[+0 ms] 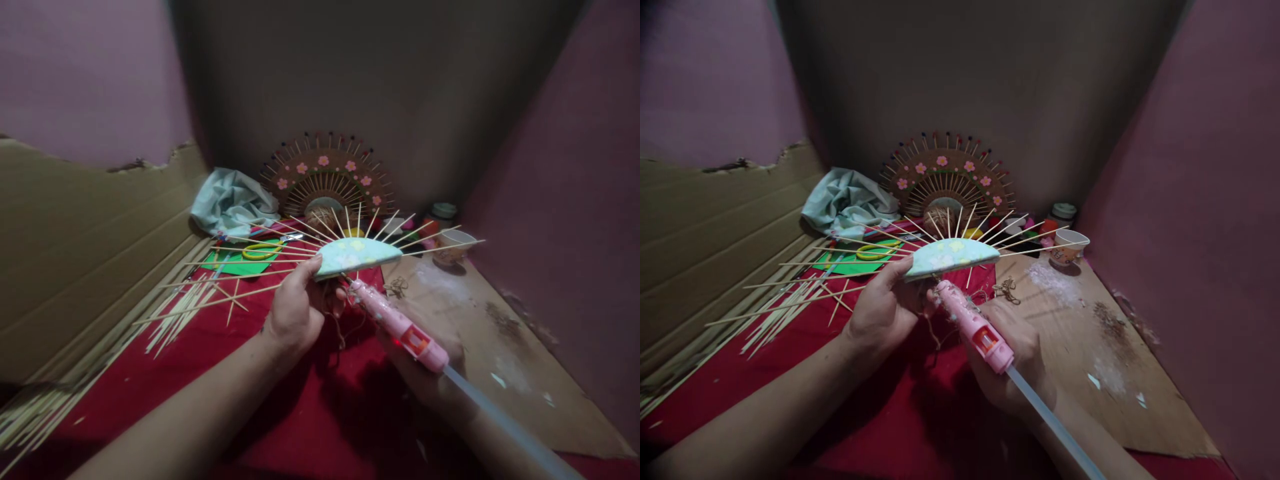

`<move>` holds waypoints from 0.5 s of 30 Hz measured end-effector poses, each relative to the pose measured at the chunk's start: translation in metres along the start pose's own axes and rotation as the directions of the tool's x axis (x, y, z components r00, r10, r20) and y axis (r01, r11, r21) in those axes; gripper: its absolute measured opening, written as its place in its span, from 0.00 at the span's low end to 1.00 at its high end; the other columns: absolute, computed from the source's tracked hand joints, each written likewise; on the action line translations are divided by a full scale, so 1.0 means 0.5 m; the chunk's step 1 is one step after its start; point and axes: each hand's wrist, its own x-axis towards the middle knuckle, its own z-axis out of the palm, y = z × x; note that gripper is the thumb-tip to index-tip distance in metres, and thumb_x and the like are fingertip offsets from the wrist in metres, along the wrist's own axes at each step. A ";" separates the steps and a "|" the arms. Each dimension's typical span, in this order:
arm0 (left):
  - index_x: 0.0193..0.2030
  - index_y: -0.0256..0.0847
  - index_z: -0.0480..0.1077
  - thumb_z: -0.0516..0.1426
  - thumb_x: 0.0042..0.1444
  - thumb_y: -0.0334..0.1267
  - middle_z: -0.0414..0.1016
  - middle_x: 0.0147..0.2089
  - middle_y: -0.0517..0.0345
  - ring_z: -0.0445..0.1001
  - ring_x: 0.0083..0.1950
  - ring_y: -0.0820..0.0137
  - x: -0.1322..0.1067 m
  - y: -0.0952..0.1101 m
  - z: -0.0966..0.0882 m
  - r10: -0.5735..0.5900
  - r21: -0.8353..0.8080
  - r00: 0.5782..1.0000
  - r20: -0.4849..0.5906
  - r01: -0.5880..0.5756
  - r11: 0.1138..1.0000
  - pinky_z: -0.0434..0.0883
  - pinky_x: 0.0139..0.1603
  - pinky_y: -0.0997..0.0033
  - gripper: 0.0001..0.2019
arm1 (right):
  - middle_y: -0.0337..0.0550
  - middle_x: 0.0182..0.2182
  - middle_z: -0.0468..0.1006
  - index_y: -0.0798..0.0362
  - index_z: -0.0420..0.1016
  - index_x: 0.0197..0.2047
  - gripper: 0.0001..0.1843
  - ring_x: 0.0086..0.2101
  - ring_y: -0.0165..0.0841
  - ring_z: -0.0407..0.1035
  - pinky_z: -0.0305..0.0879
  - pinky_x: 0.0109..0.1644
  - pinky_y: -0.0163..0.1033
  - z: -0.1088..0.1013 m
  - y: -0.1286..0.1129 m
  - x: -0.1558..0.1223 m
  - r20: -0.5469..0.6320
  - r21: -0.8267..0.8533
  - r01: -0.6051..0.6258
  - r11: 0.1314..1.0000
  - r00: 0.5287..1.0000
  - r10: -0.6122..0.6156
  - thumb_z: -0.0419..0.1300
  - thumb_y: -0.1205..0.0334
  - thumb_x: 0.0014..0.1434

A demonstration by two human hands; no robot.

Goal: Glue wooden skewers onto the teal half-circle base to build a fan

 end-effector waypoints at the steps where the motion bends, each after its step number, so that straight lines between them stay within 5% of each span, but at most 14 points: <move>1: 0.38 0.31 0.69 0.49 0.60 0.35 0.72 0.25 0.53 0.68 0.19 0.72 0.000 -0.001 0.000 0.000 0.002 1.000 0.001 0.000 1.000 0.63 0.14 0.75 0.11 | 0.42 0.29 0.75 0.50 0.72 0.49 0.14 0.33 0.37 0.73 0.70 0.35 0.40 -0.001 -0.004 0.003 -0.005 -0.007 0.013 1.000 1.000 -0.014 0.56 0.65 0.59; 6: 0.36 0.31 0.70 0.49 0.60 0.35 0.72 0.24 0.54 0.68 0.20 0.71 0.001 -0.006 0.002 0.002 -0.035 1.000 0.017 -0.001 0.999 0.65 0.16 0.73 0.11 | 0.38 0.23 0.72 0.50 0.73 0.37 0.04 0.25 0.32 0.69 0.67 0.28 0.37 -0.002 -0.019 0.013 -0.073 -0.041 0.039 0.998 0.996 -0.042 0.57 0.65 0.58; 15: 0.35 0.31 0.73 0.53 0.56 0.32 0.75 0.28 0.54 0.72 0.25 0.72 -0.004 -0.011 0.013 0.013 -0.117 0.998 -0.063 -0.020 0.993 0.70 0.25 0.73 0.08 | 0.40 0.25 0.71 0.51 0.73 0.47 0.12 0.28 0.34 0.70 0.69 0.30 0.39 0.006 -0.014 0.005 0.002 -0.038 0.050 0.998 0.999 -0.050 0.54 0.63 0.61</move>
